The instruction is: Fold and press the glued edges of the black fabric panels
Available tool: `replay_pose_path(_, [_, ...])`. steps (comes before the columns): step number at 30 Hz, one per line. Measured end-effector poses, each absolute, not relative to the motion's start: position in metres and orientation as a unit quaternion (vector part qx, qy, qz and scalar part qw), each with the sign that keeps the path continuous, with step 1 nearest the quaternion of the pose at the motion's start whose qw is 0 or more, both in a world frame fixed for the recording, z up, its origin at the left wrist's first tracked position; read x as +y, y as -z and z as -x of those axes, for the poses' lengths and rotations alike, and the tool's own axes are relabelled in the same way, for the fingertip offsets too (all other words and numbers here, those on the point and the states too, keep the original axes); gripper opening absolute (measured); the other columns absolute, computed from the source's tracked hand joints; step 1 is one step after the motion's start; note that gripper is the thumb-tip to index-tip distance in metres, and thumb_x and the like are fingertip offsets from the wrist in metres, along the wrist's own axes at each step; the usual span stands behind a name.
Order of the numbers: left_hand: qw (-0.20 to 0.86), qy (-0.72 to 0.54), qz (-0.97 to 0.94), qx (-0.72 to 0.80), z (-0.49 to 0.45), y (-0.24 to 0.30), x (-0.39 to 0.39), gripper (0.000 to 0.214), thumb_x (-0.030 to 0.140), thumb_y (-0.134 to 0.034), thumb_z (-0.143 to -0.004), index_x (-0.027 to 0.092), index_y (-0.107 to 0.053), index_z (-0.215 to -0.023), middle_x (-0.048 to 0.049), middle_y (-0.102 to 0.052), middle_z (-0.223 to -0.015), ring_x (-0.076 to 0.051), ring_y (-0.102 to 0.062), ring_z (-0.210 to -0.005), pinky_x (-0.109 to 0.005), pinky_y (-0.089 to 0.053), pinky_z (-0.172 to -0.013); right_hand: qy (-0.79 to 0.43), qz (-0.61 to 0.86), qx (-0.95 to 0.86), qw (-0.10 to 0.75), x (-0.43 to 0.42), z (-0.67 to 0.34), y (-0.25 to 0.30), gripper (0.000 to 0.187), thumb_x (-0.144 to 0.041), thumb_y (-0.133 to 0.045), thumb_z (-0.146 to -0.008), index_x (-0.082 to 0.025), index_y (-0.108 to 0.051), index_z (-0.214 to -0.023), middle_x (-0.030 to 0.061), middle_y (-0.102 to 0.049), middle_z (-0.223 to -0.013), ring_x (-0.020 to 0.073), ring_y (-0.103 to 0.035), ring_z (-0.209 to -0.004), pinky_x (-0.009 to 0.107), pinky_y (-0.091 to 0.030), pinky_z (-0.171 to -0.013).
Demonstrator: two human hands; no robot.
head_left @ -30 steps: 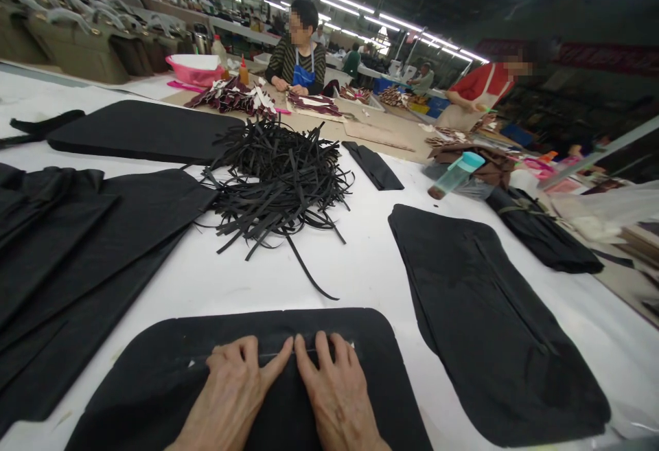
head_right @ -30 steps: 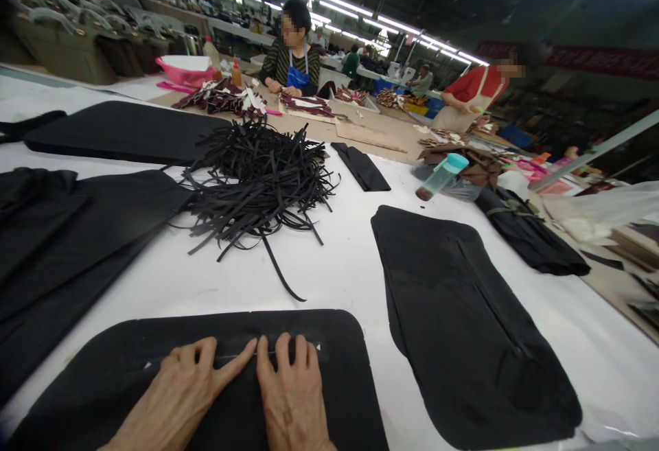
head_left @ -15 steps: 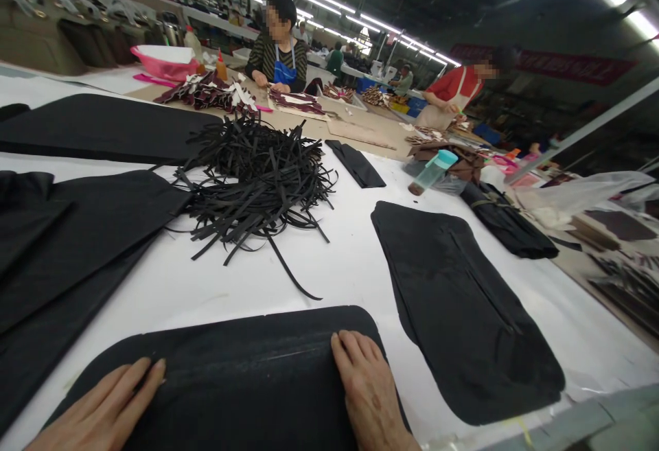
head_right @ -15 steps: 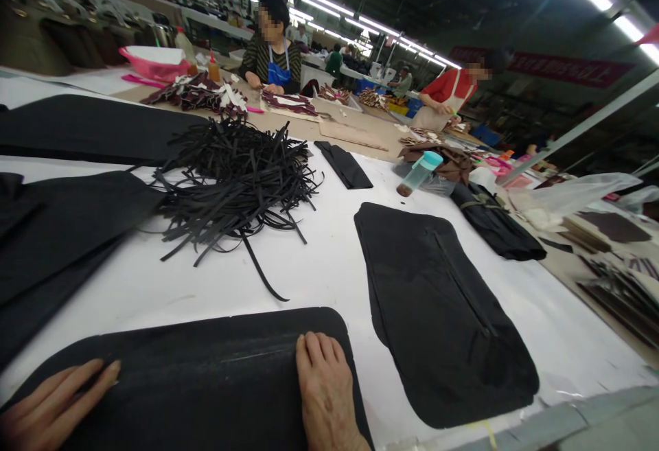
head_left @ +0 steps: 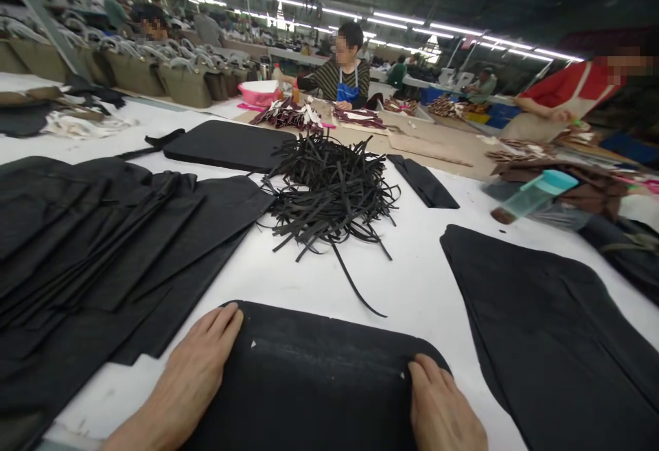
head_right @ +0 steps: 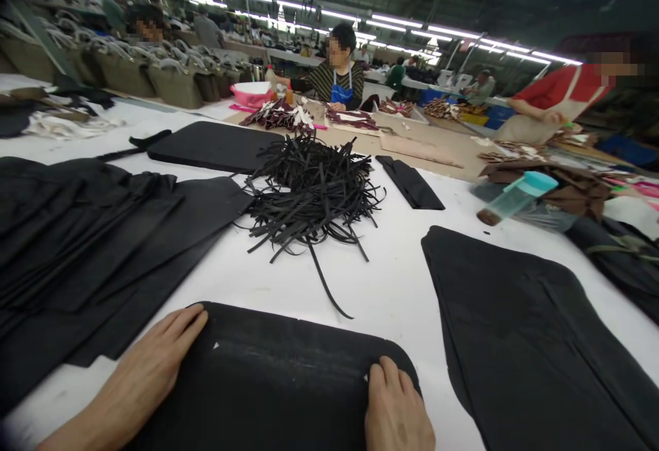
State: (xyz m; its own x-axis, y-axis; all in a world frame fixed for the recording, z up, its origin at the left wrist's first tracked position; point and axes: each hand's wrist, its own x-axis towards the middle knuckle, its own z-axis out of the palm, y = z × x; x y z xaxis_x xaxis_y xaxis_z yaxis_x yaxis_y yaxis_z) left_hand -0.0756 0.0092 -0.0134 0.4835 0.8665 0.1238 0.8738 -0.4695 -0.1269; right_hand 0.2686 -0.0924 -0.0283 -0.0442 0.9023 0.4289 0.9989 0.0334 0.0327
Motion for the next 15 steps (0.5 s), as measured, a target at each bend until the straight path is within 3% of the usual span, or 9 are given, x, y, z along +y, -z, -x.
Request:
replay_pose_path(4, [0.072, 0.164, 0.885, -0.431, 0.06, 0.015, -0.008, 0.05, -0.006, -0.033, -0.075, 0.017, -0.062, -0.109, -0.0057, -0.066, -0.109, -0.019, -0.059, -0.101, -0.031, -0.05, -0.09, 0.113, 0.619, -0.763, 0.149, -0.071, -0.231, 0.008, 0.031, -0.002, -0.04, -0.079, -0.02, -0.057, -0.099, 0.007, -0.064, -0.097, 0.0215, -0.059, -0.08, 0.032, -0.047, -0.068])
replay_pose_path(8, [0.01, 0.205, 0.941, -0.269, 0.025, 0.028, -0.032, 0.05, -0.003, -0.033, -0.076, 0.018, -0.059, -0.112, -0.0035, -0.063, -0.117, -0.017, -0.053, -0.113, -0.031, -0.043, -0.099, 0.002, 0.635, -0.762, 0.129, -0.039, -0.197, 0.0, 0.031, -0.005, -0.055, -0.076, -0.022, -0.056, -0.102, 0.0049, -0.061, -0.101, 0.0215, -0.057, -0.085, 0.032, -0.047, -0.071])
replay_pose_path(15, [0.018, 0.219, 0.963, -0.154, -0.004, 0.071, -0.037, 0.037, 0.009, -0.044, -0.082, 0.021, -0.057, -0.114, -0.0046, -0.059, -0.125, -0.022, -0.05, -0.119, -0.038, -0.043, -0.101, -0.085, 0.669, -0.735, 0.075, -0.006, -0.199, -0.007, 0.015, -0.013, -0.07, -0.072, -0.022, -0.059, -0.079, -0.0008, -0.059, -0.079, 0.0192, -0.055, -0.08, 0.03, -0.043, -0.073])
